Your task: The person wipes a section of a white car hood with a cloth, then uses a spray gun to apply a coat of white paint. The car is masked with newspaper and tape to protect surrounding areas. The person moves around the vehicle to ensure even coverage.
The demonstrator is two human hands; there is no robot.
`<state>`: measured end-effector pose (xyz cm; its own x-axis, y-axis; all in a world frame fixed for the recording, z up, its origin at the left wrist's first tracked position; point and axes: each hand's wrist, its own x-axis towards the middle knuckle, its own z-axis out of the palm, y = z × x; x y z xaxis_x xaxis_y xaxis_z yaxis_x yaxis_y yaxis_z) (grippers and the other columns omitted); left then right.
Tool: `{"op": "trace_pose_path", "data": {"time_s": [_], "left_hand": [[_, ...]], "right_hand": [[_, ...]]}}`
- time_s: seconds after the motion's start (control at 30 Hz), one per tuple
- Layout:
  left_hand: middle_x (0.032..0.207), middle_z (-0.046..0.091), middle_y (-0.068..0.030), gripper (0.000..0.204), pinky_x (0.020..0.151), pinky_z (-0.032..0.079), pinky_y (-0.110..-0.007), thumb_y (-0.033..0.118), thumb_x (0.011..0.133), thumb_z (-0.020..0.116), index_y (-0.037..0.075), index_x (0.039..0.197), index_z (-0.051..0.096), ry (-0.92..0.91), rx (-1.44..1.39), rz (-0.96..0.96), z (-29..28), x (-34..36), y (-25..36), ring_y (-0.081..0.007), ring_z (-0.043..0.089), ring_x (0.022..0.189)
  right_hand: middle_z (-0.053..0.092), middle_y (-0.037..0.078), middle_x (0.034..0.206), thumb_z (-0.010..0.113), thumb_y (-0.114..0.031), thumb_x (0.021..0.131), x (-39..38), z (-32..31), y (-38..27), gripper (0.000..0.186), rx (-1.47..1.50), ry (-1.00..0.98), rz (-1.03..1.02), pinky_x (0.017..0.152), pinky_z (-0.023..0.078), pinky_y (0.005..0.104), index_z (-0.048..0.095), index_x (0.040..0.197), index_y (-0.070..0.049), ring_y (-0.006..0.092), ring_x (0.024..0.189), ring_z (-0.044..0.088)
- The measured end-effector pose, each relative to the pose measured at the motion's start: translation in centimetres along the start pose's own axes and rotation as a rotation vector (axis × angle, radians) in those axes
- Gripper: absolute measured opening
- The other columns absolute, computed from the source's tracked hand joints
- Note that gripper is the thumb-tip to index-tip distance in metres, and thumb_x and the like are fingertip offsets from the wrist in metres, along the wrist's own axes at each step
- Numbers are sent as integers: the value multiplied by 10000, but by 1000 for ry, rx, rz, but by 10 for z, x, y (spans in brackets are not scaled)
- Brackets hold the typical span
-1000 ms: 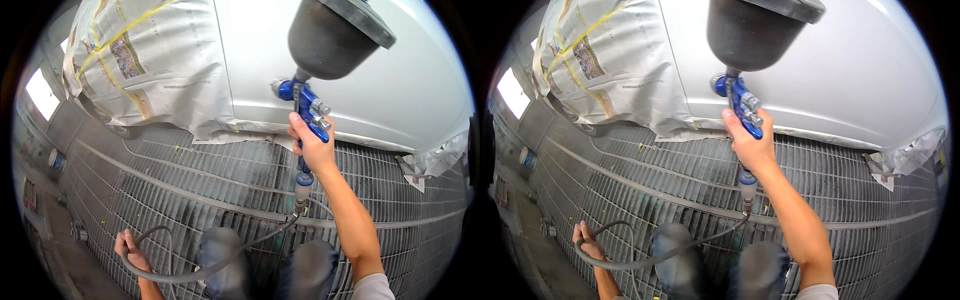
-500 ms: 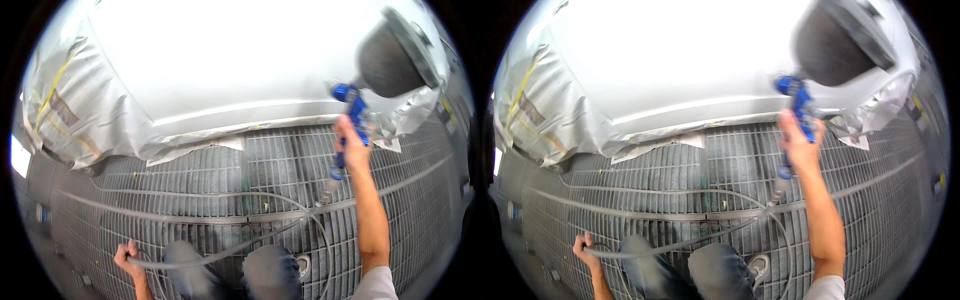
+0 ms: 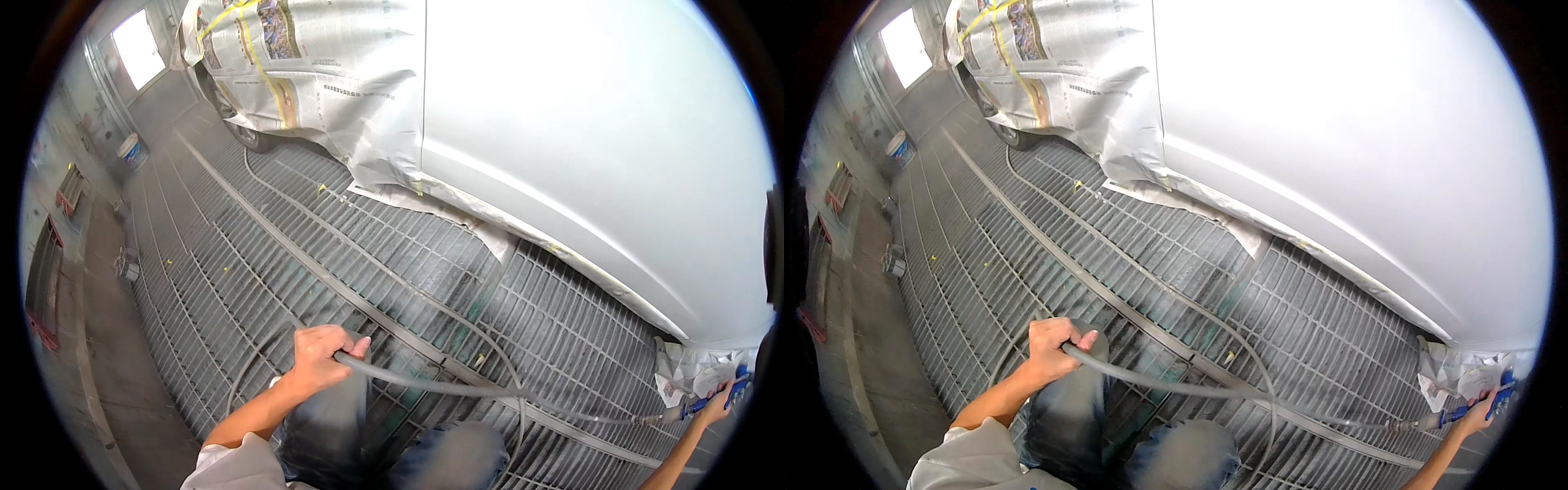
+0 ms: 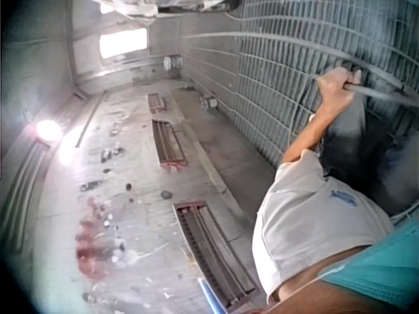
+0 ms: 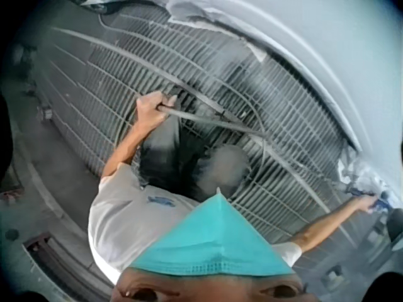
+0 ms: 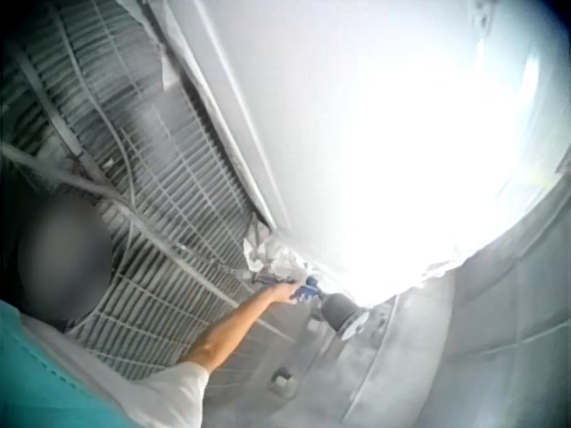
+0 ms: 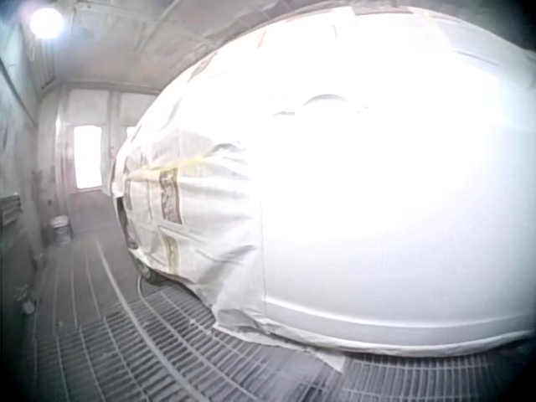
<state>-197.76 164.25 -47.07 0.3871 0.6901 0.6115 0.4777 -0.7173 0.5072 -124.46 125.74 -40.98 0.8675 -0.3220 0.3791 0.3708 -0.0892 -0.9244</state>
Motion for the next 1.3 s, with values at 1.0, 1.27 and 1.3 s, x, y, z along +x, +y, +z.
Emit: {"op": "trace_pose_path", "data": {"time_s": [1.0,1.27,1.3], "left_hand": [[567,369,24,350,505,251,-261,30,886,625,69,631,389,469,-218,-304,-147,-29,-101,-72,296,546],[574,353,20,356,519,247,-265,16,885,620,70,636,373,427,-208,-299,-144,-33,-96,-75,294,564],[573,353,19,355,519,248,-266,13,884,619,71,635,372,423,-207,-316,-144,-32,-96,-76,294,564]], "right_hand": [[543,38,670,678,-231,914,-570,243,-234,233,443,-1225,211,398,367,229,604,873,-14,88,488,471],[557,28,654,700,-214,911,-558,234,-211,237,454,-1058,333,415,390,241,598,803,-29,96,530,510],[553,26,652,697,-210,912,-547,226,-206,236,446,-1051,332,414,386,240,595,798,-30,93,530,507]]}}
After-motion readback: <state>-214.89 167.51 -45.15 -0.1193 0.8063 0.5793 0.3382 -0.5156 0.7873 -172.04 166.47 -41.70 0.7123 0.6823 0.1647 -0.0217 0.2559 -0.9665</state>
